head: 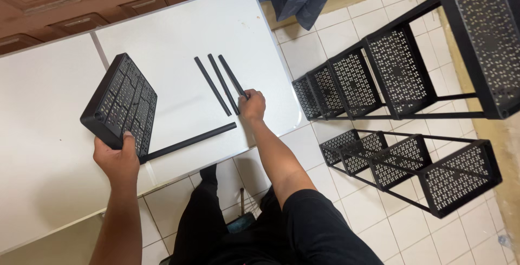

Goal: The person assembles a black perforated metal shelving unit by inserting vertical poles into the corner holes of the shelves. They handle multiple shelves and poles, aligning and securing them to build the frame.

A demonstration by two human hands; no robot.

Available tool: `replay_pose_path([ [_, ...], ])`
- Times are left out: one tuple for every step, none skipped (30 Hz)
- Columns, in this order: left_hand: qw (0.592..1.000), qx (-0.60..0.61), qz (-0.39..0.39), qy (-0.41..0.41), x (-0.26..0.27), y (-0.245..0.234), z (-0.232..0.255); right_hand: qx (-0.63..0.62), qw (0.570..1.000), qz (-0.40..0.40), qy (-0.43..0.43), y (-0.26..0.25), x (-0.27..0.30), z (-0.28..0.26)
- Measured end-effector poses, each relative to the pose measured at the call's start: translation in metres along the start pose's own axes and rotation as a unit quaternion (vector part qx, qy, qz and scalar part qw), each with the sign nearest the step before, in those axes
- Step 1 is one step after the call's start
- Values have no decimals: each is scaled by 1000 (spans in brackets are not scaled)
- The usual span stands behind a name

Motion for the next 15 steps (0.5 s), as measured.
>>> replay_pose_path([
  [1000, -1, 1, 1, 0, 0, -2, -4, 1000, -5, 5, 4, -2, 0],
  [1000, -2, 1, 2, 0, 0, -5, -9, 1000, -10, 10, 7, -3, 1],
  [1000, -3, 3, 4, 0, 1, -6, -13, 1000, -14, 14, 10, -4, 1],
  [1000, 0, 3, 4, -1, 2, -8, -10, 1000, -17, 7, 13, -5, 1],
  [1000, 3, 4, 5, -1, 2, -9, -7, 1000, -21, 0, 15, -5, 1],
  [1000, 6, 6, 5, -1, 3, -9, -4, 1000, -24, -7, 16, -4, 1],
  [1000, 5, 5, 3, -1, 4, -9, -2, 1000, -25, -7, 18, -4, 1],
  [1000, 3, 4, 1, 0, 5, -9, -1, 1000, -26, -7, 19, -3, 1],
  [1000, 2, 3, 1, 0, 5, -8, 0, 1000, -27, -8, 20, -2, 1],
  [1000, 2, 4, 1, 1, 6, -7, 0, 1000, -26, -10, 21, -2, 1],
  [1000, 3, 4, 1, 1, 8, -5, -1, 1000, -25, -13, 21, -3, 1],
  [1000, 3, 4, 1, 2, 9, -3, -1, 1000, -24, -16, 21, -3, 2],
  [1000, 7, 3, 0, 2, 11, -1, -10, 999, -30, -18, 21, -4, 5],
  [1000, 11, 1, -1, 3, 12, 0, -18, 999, -36, -19, 20, -5, 8],
  [1000, 14, -1, -2, 4, 13, 2, -27, 999, -41, -20, 20, -7, 11],
])
Point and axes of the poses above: each hand's wrist, its own x-axis away from the middle knuckle, its own y-axis out of the palm, z = x × y, the point moved 3 cm from there along -x, towards the middle knuckle, and after that the axes turned 6 degrees about -x, right-handed, at the moved point
